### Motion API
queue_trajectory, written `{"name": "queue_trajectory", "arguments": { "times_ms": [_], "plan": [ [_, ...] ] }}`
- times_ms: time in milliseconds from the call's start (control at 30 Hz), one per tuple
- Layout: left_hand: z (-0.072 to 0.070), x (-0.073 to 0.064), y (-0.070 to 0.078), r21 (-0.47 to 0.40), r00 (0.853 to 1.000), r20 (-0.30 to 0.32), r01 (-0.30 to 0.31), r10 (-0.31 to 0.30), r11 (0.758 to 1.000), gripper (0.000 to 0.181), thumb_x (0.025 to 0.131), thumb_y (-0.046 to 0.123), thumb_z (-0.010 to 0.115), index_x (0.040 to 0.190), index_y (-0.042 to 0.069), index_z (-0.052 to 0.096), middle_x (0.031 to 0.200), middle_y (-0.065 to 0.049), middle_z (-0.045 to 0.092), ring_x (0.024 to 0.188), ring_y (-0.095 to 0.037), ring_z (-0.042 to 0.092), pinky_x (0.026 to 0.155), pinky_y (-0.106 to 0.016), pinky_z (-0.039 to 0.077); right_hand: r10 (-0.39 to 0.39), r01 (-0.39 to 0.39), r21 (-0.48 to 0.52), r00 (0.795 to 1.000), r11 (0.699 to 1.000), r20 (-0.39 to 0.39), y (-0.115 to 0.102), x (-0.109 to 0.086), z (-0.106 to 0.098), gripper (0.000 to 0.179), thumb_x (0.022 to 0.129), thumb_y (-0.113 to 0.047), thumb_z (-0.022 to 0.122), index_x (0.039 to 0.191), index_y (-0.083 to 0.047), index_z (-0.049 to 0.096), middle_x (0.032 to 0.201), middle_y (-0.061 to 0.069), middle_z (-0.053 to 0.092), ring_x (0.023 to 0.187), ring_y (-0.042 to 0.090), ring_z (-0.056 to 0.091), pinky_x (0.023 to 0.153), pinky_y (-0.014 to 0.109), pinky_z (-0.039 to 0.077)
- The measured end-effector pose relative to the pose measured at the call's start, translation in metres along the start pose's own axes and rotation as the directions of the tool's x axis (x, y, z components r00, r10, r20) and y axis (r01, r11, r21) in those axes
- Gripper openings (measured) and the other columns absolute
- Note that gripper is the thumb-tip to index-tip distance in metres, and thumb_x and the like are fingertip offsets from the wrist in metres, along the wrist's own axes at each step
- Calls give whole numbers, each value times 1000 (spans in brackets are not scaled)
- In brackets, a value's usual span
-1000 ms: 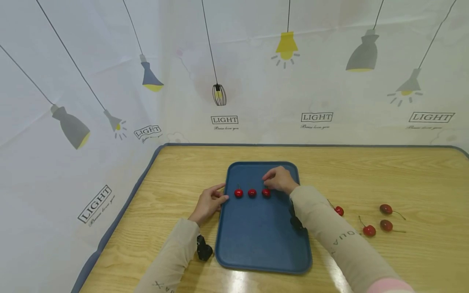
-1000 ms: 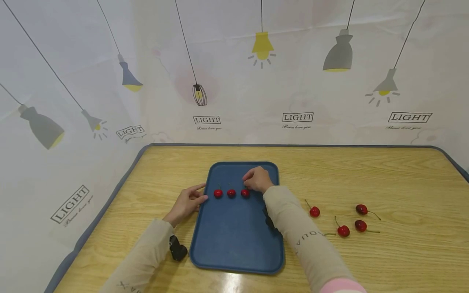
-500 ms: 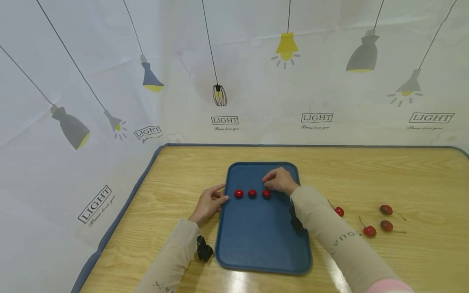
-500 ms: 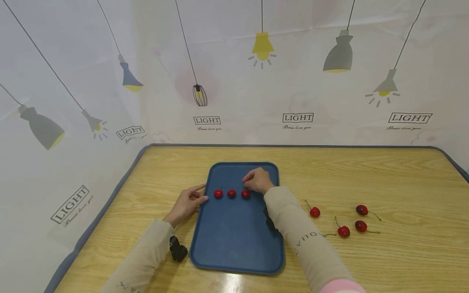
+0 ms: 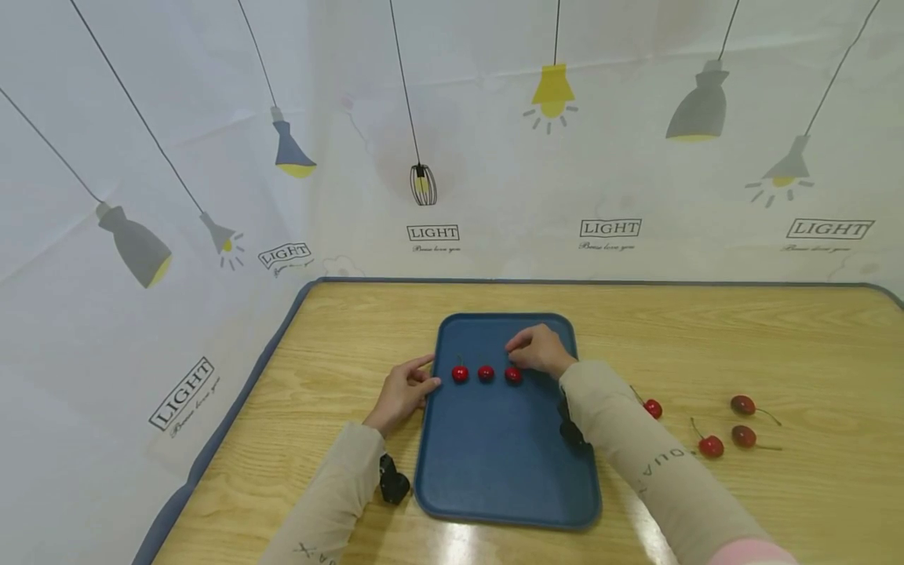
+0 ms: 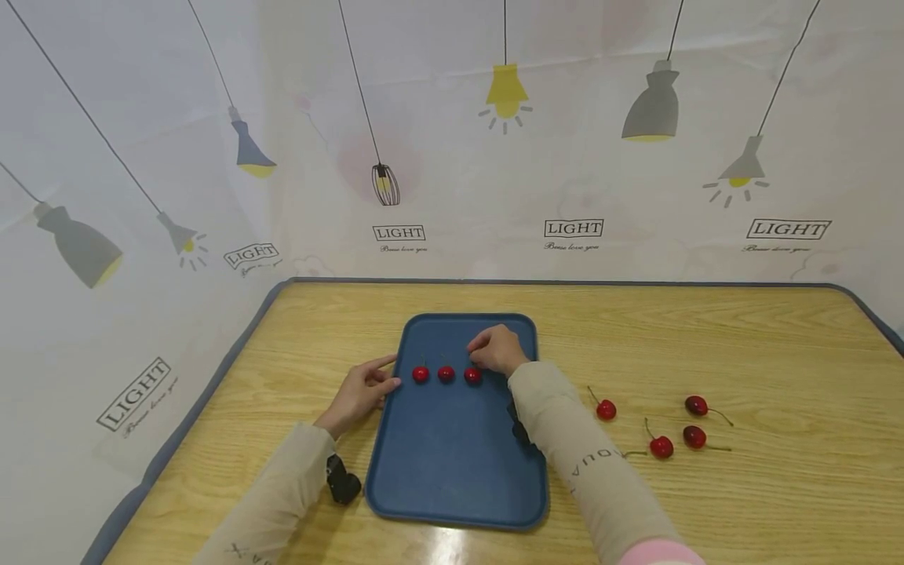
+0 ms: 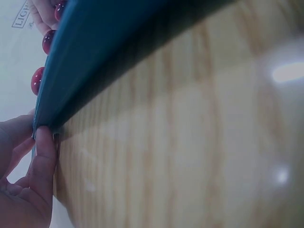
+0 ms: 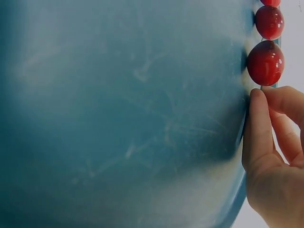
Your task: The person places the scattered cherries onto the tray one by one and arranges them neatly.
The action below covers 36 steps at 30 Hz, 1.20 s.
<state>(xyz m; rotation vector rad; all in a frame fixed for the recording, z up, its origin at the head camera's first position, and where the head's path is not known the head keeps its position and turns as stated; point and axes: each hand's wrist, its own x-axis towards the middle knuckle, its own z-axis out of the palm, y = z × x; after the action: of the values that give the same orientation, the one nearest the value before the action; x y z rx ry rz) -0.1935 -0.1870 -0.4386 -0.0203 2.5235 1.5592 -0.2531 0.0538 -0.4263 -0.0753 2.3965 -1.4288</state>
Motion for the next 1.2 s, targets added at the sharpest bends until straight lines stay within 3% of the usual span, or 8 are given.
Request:
{"name": "queue_trajectory", "arguments": {
  "times_ms": [867, 1000, 1200],
  "plan": [
    [1, 2, -2, -4, 1000, 3, 9, -9, 1000, 48, 84, 9, 61, 129, 10, 47, 86, -9, 54, 58, -11, 50, 51, -26, 48, -33, 31, 50, 999, 998, 30, 0, -2, -4, 19, 80, 3, 59, 98, 9, 61, 93, 18, 59, 76, 19, 61, 66, 29, 52],
    [1, 1, -3, 1, 1000, -5, 6, -6, 1000, 47, 84, 9, 60, 129, 10, 47, 86, -9, 54, 57, -11, 50, 51, -26, 48, -40, 38, 43, 998, 998, 49, -3, -4, -12, 21, 81, 1, 58, 101, 8, 61, 96, 17, 58, 77, 20, 60, 66, 30, 52],
    [1, 1, -3, 0, 1000, -4, -6, 6, 1000, 47, 84, 9, 60, 129, 9, 47, 85, -9, 55, 56, -11, 49, 50, -26, 48, -109, 109, -5, 992, 994, 66, -9, -11, -35, 25, 85, -3, 55, 107, 9, 57, 102, 20, 56, 86, 28, 58, 69, 33, 51]
  ]
}}
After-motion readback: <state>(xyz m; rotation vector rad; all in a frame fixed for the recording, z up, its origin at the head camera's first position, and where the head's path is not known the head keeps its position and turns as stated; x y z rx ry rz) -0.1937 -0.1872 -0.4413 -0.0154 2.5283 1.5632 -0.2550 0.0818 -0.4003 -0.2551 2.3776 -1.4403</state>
